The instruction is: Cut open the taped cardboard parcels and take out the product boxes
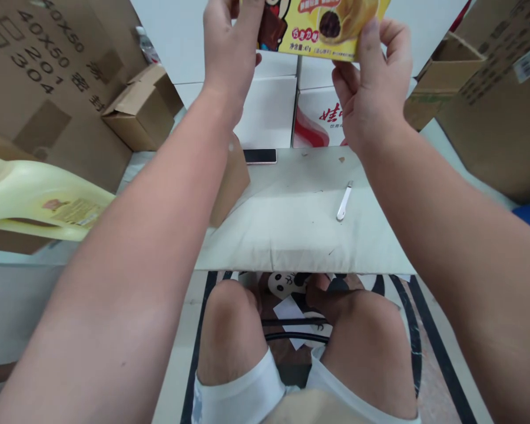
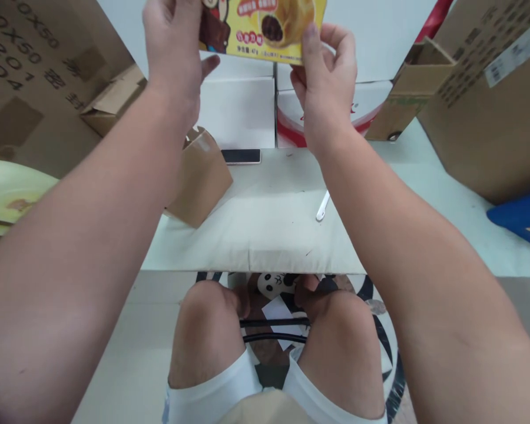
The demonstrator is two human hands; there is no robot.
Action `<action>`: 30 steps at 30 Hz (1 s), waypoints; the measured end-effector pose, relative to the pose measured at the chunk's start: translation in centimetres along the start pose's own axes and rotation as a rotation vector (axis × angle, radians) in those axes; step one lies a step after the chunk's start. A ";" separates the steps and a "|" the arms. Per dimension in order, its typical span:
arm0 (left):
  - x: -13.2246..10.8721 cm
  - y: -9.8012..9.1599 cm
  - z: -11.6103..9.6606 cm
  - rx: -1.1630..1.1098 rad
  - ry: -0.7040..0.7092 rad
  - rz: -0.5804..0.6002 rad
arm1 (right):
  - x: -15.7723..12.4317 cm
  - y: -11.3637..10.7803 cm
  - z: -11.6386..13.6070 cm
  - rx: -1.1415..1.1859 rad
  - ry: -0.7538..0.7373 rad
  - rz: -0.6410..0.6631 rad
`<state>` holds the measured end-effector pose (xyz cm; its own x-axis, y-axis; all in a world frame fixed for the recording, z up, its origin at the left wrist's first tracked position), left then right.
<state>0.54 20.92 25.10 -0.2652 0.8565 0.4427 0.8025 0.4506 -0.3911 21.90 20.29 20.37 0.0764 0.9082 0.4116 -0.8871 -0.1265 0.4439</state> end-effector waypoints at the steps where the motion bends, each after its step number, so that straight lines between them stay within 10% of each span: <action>1: 0.2 0.1 -0.3 -0.028 0.031 0.014 | 0.3 0.0 0.0 -0.011 -0.006 0.006; 5: -0.4 1.0 0.6 -0.177 0.051 0.038 | 0.5 -0.6 -0.4 -0.052 -0.025 0.003; 9: -6.1 4.3 6.0 -0.233 -0.141 0.053 | -3.7 -5.1 -3.1 -0.252 0.024 -0.059; 14: -18.7 10.8 14.1 -0.271 -0.339 0.311 | -12.7 -19.1 -7.4 -0.316 0.283 -0.318; 20: -24.8 13.2 15.9 -0.215 -0.298 0.551 | -15.0 -35.1 -0.4 -0.633 0.317 -0.795; 24: -24.1 13.4 15.7 -0.154 -0.274 0.605 | -13.6 -37.5 3.5 -1.125 0.370 -0.799; 30: -23.3 13.2 16.0 -0.019 -0.193 0.622 | -12.6 -36.2 -0.8 -1.540 0.557 -0.497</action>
<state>8.78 10.90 -3.28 0.1618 0.9867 -0.0148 0.8459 -0.1464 -0.5129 52.72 13.70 -1.52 0.6003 0.7993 0.0272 -0.4410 0.3592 -0.8225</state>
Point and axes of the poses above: each hand's wrist, its own x-axis towards the middle knuckle, its own y-axis out of the palm, z = x × y, the point moved 10 cm from there along x, towards the middle knuckle, and after that the axes turned 12 degrees about x, right-handed, at the moved point
